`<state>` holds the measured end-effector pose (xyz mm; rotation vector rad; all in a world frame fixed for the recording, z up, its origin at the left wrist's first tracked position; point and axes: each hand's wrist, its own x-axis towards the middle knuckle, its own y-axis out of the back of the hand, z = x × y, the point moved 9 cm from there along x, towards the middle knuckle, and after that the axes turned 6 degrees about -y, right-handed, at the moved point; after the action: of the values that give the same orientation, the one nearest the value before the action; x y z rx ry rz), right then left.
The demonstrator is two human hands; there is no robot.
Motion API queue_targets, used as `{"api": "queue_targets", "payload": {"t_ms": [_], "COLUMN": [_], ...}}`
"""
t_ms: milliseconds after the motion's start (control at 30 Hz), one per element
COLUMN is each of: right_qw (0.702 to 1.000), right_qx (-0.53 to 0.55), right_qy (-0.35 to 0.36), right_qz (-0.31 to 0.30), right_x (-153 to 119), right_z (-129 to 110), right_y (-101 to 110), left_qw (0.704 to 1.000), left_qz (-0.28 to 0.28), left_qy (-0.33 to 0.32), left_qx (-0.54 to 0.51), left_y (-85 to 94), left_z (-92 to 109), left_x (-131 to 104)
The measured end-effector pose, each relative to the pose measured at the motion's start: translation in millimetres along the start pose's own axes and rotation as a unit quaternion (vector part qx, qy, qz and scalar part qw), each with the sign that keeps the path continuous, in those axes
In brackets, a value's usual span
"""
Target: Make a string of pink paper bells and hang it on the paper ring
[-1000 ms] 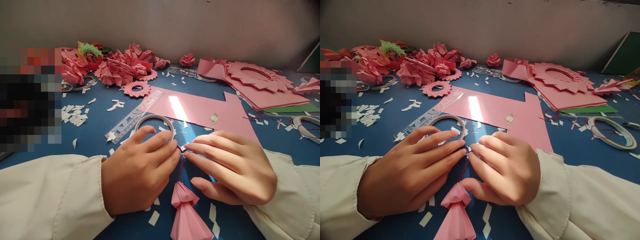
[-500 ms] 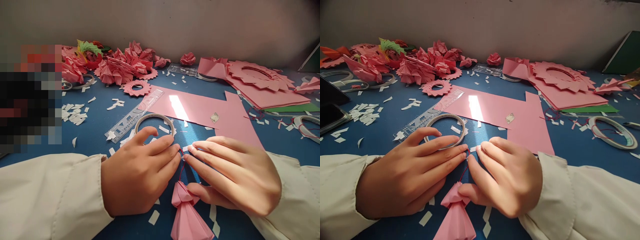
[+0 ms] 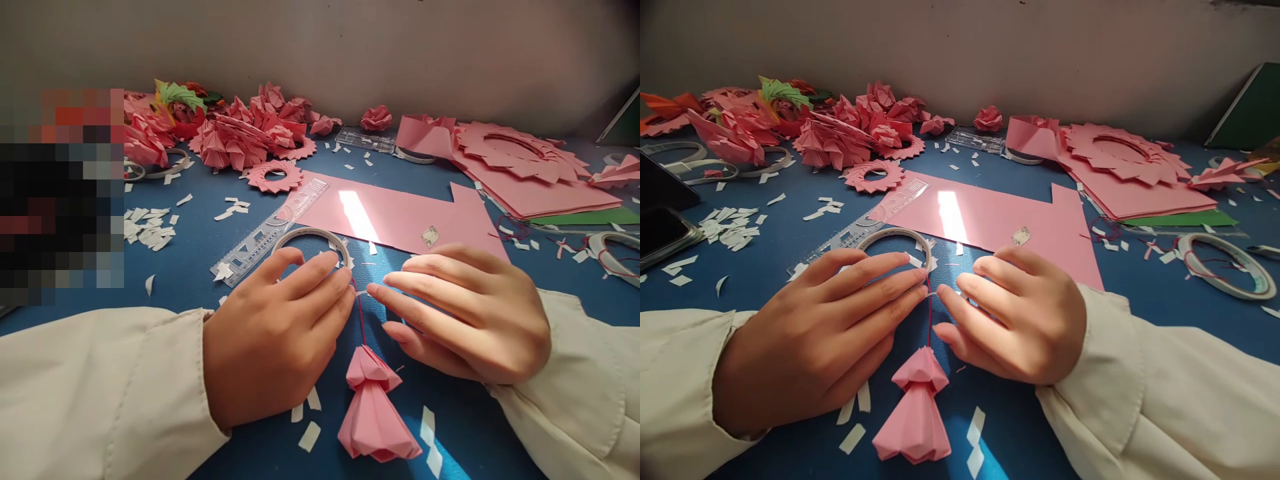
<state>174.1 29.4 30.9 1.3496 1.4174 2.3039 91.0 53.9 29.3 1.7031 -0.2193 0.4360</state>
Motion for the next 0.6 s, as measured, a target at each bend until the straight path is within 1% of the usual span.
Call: {"api": "queue_targets", "payload": {"t_ms": [67,133,333,400,467,500,600], "right_qw": [1.000,1.000,0.996,0.994,0.993,0.991,0.984], "right_qx": [0.007,0.019,0.085,0.105,0.116,0.119,0.153], "right_qy": [-0.006,-0.004,-0.004,-0.007,-0.006,-0.004,-0.036], "right_qz": [-0.004,0.001,-0.010,-0.008,-0.029,-0.056,-0.085], "right_x": [0.4,0.7,-1.6,-2.4,-2.7,-2.9,-1.5], "right_z": [2.1,0.5,-6.3,-6.7,-8.0,-9.5,-8.2], "right_y": [-0.5,2.1,7.1,10.4,10.8,8.4,7.5], "left_qw": [1.000,1.000,0.998,0.998,0.997,0.996,0.990], "left_qz": [-0.019,-0.019,0.024,0.028,0.031,0.031,0.032], "left_qy": [0.000,0.002,-0.016,-0.022,-0.028,-0.036,-0.055], "left_qx": [0.004,-0.002,-0.052,-0.056,-0.064,-0.075,-0.122], "left_y": [-0.8,0.0,2.6,4.3,7.3,9.0,13.2], "left_z": [0.0,-0.1,4.4,5.7,6.9,8.1,10.2], "left_x": [0.0,0.3,1.0,1.0,1.0,1.0,0.7]}}
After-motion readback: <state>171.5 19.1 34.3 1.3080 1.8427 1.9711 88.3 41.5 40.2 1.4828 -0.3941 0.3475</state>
